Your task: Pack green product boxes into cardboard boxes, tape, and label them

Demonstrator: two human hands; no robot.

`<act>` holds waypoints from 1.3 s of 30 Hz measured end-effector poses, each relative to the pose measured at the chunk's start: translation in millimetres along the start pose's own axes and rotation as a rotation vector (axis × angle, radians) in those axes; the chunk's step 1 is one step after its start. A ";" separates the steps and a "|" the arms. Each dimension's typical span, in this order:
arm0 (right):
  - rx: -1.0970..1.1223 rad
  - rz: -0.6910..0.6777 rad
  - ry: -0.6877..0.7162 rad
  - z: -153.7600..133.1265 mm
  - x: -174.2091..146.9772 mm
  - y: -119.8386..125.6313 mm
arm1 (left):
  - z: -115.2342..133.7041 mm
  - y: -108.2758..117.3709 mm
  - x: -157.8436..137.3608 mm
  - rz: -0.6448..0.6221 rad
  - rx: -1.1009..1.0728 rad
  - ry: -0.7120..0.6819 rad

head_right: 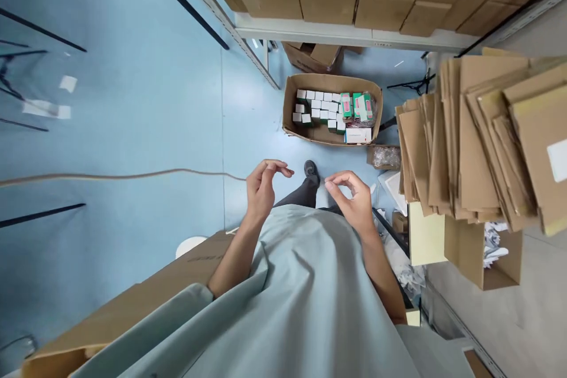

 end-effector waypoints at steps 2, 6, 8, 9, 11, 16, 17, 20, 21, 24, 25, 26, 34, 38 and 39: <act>-0.036 0.014 -0.038 0.8 35.9 -21.8 | -3.6 9.7 37.2 -0.024 0.009 0.016; -0.091 -0.006 -0.094 7.9 105.6 -67.6 | -9.5 31.9 106.9 -0.057 0.100 0.028; -0.113 -0.059 -0.107 17.1 140.3 -92.7 | -19.1 41.9 141.3 -0.060 0.180 0.037; -0.123 -0.090 -0.108 24.2 158.0 -105.1 | -27.0 45.9 158.7 -0.060 0.225 0.041; -0.148 -0.151 -0.106 45.5 194.5 -128.2 | -49.1 51.4 194.0 -0.056 0.322 0.040; -0.305 -0.280 -0.153 152.5 289.9 -175.5 | -141.5 55.5 275.5 -0.035 0.589 0.061; -0.360 -0.306 -0.180 181.7 308.2 -183.7 | -165.3 55.8 289.6 -0.032 0.627 0.084; -0.535 -0.370 -0.253 272.7 358.3 -205.9 | -243.1 53.2 328.9 -0.032 0.679 0.162; -0.579 -0.388 -0.261 301.8 373.5 -213.7 | -271.0 49.9 341.8 -0.040 0.684 0.184; -0.647 -0.443 -0.235 382.7 413.3 -241.1 | -362.0 31.5 381.2 -0.104 0.698 0.244; -0.660 -0.463 -0.218 407.8 424.5 -251.2 | -394.3 23.9 394.0 -0.133 0.705 0.265; -0.671 -0.483 -0.200 432.2 434.8 -261.3 | -426.7 16.9 406.3 -0.160 0.714 0.288; -0.775 -0.549 -0.128 614.5 513.0 -321.7 | -626.9 -6.1 484.0 -0.271 0.829 0.374; -0.879 -0.592 -0.179 694.9 543.7 -343.4 | -688.9 -11.7 505.1 -0.362 0.975 0.439; -0.875 -0.599 -0.163 706.4 548.2 -350.0 | -700.8 -13.9 507.0 -0.388 1.012 0.454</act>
Point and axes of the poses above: each hand's wrist, its own x-axis towards the middle knuckle, its own y-axis out of the back of the hand, z = x × y, the point moved 10 cm from there along x, towards the middle knuckle, and after that the axes turned 1 degree about y, right-handed, at the moved point
